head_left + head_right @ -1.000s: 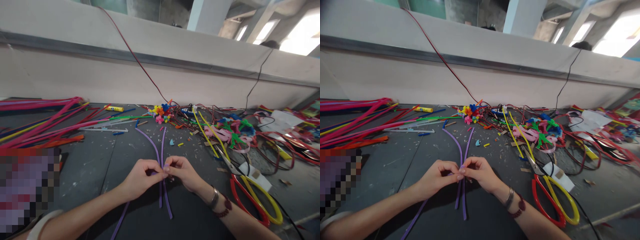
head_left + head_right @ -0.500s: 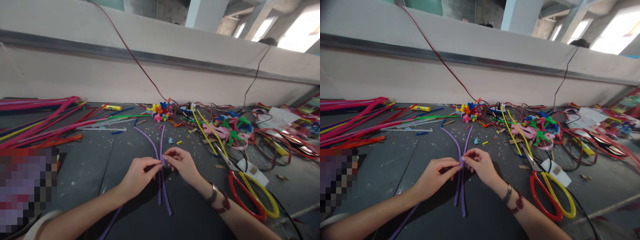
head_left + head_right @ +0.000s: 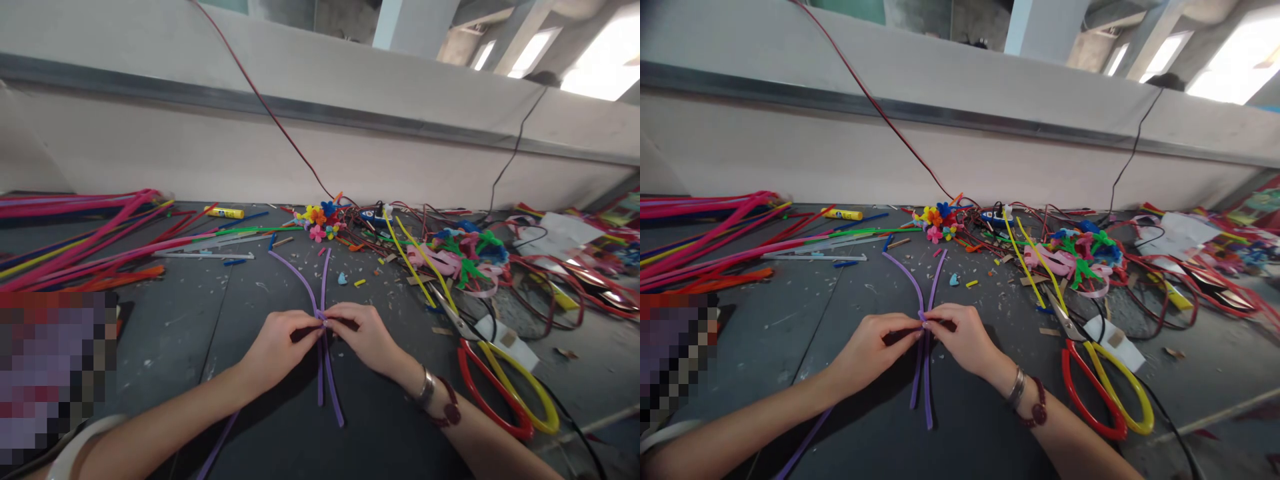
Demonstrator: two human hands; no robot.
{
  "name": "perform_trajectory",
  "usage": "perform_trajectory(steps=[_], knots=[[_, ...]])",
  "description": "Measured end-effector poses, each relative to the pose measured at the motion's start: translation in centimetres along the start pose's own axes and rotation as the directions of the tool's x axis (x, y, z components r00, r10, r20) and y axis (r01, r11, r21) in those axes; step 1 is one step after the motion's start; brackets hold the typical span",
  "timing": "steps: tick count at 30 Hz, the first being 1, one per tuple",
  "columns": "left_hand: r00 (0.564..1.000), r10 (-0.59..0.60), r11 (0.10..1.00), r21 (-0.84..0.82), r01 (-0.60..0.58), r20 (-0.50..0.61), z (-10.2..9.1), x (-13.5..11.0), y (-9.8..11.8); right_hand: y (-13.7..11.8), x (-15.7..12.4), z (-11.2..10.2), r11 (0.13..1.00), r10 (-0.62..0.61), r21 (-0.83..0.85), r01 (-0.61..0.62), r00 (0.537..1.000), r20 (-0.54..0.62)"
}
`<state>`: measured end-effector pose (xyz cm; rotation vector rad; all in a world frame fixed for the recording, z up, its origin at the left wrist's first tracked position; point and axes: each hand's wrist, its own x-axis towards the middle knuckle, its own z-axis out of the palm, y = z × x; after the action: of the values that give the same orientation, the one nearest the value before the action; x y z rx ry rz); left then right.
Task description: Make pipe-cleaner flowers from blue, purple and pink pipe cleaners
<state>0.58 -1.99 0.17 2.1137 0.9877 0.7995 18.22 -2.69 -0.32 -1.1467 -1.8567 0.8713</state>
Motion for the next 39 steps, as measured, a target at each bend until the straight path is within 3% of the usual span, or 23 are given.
perform_trajectory(steps=[6, 13, 19, 31, 39], knots=[[1.0, 0.008, 0.999, 0.038, -0.007, -0.014, -0.2, 0.2, -0.2, -0.1, -0.1, 0.0, 0.991, -0.087, -0.099, 0.09, 0.996, 0.032], [0.996, -0.073, 0.997, 0.031, 0.074, -0.052, -0.5, 0.3, -0.1, 0.1, -0.1, -0.3, 0.998, 0.005, -0.056, -0.002, 0.998, 0.061], [0.988, -0.157, 0.964, -0.215, 0.154, 0.005, -0.9, 0.7, -0.3, -0.1, -0.1, -0.4, 0.946, 0.15, 0.269, -0.18, 0.98, 0.128], [0.968, -0.247, 0.885, -0.397, 0.244, 0.043, -0.6, 0.8, -0.6, 0.2, 0.2, -0.8, 0.986, 0.136, 0.093, -0.139, 0.99, 0.031], [0.902, -0.399, 0.748, -0.51, 0.425, 0.165, -0.7, 1.2, -0.1, 0.1, 0.1, -0.7, 0.927, 0.217, 0.288, -0.242, 0.969, 0.115]])
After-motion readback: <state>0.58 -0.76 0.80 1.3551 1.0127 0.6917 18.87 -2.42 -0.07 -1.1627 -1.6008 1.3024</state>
